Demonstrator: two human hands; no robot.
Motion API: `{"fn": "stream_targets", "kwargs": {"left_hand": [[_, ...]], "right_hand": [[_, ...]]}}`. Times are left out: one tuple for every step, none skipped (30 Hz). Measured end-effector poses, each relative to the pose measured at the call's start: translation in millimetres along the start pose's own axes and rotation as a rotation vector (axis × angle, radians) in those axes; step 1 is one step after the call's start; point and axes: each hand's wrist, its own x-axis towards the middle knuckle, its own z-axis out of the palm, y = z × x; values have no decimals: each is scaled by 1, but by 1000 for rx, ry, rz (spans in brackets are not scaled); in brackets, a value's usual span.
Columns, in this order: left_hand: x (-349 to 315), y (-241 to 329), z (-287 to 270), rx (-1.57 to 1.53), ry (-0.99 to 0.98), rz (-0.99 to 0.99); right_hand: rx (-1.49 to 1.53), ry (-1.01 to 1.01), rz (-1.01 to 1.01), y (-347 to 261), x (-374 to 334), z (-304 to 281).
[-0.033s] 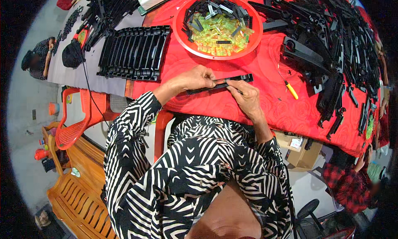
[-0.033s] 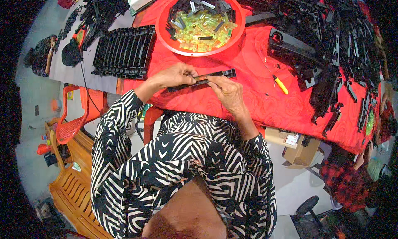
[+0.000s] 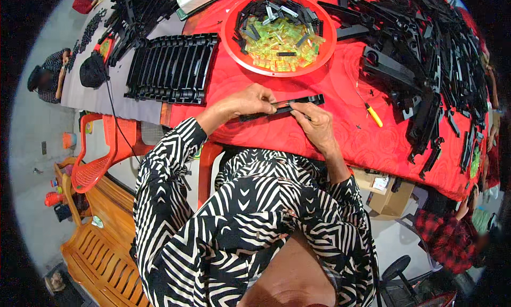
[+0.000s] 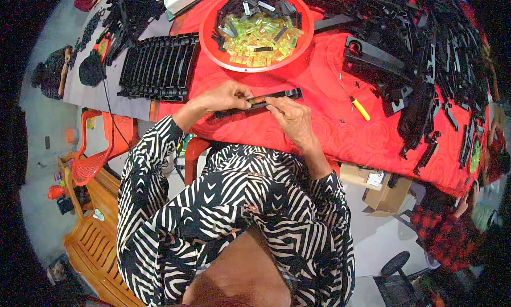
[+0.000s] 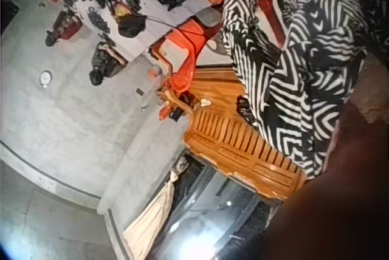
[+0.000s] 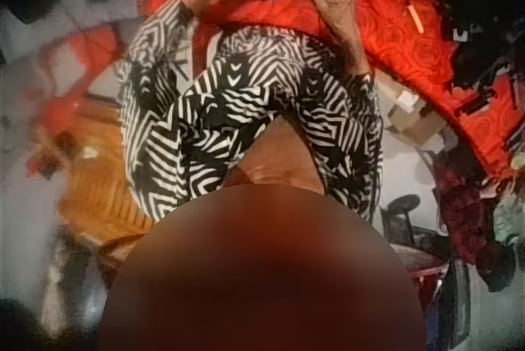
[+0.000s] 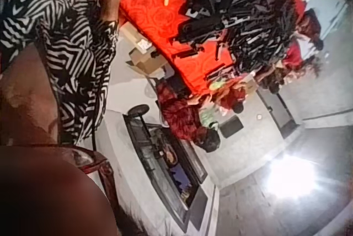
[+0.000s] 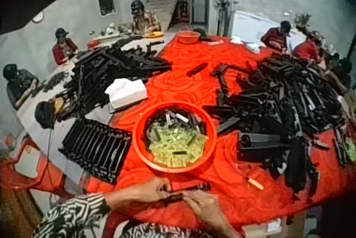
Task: The person assembles toy guns by inserting small plastic inserts into black plastic toy gun frames, using a screwdriver to secure the components.
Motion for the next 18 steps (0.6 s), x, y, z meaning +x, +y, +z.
{"fn": "stream_targets", "kwargs": {"left_hand": [[2, -5, -1, -63, -45, 0], [1, -3, -2, -60, -47, 0], [1, -1, -2, -113, -58, -1], [0, 1, -3, -166, -69, -3], [0, 3, -3, -165, -70, -3], [-1, 4, -3, -202, -73, -27], [-1, 4, -2, -239, -75, -51], [-1, 3, -3, -239, -76, -52], [-1, 2, -3, -220, -68, -40], [-1, 0, -2, -202, -61, -28], [0, -1, -2, -203, -61, -29], [0, -2, -1, -158, -52, -50], [1, -4, 0, -113, -43, -70], [2, -5, 1, -114, -44, -70], [2, -6, 3, -64, -11, -39], [2, -7, 5, -14, 23, -8], [1, -5, 6, -16, 21, -10], [1, -2, 7, 82, 60, 1]], "right_hand": [[-1, 4, 1, 0, 0, 0], [7, -8, 15, 0, 0, 0], [14, -21, 28, 1, 1, -1], [15, -18, 29, 1, 1, -1], [6, -26, 31, 1, 1, -1], [-4, -35, 33, 1, 1, -1], [-4, -33, 35, 2, 1, -1], [-12, -40, 30, 1, 1, -1], [-19, -46, 26, 1, 1, -1], [-19, -46, 27, 0, 2, 0], [-38, -47, 9, 0, 2, 0], [-57, -48, -9, -1, 3, 0], [-57, -49, -7, -3, 4, -1], [-90, -76, -10, -5, 5, -2], [-122, -103, -14, -6, 5, -3], [-123, -104, -12, -7, 6, -4], [-147, -108, -33, -7, 5, -3], [-171, -112, -53, -6, 5, -2]]}}
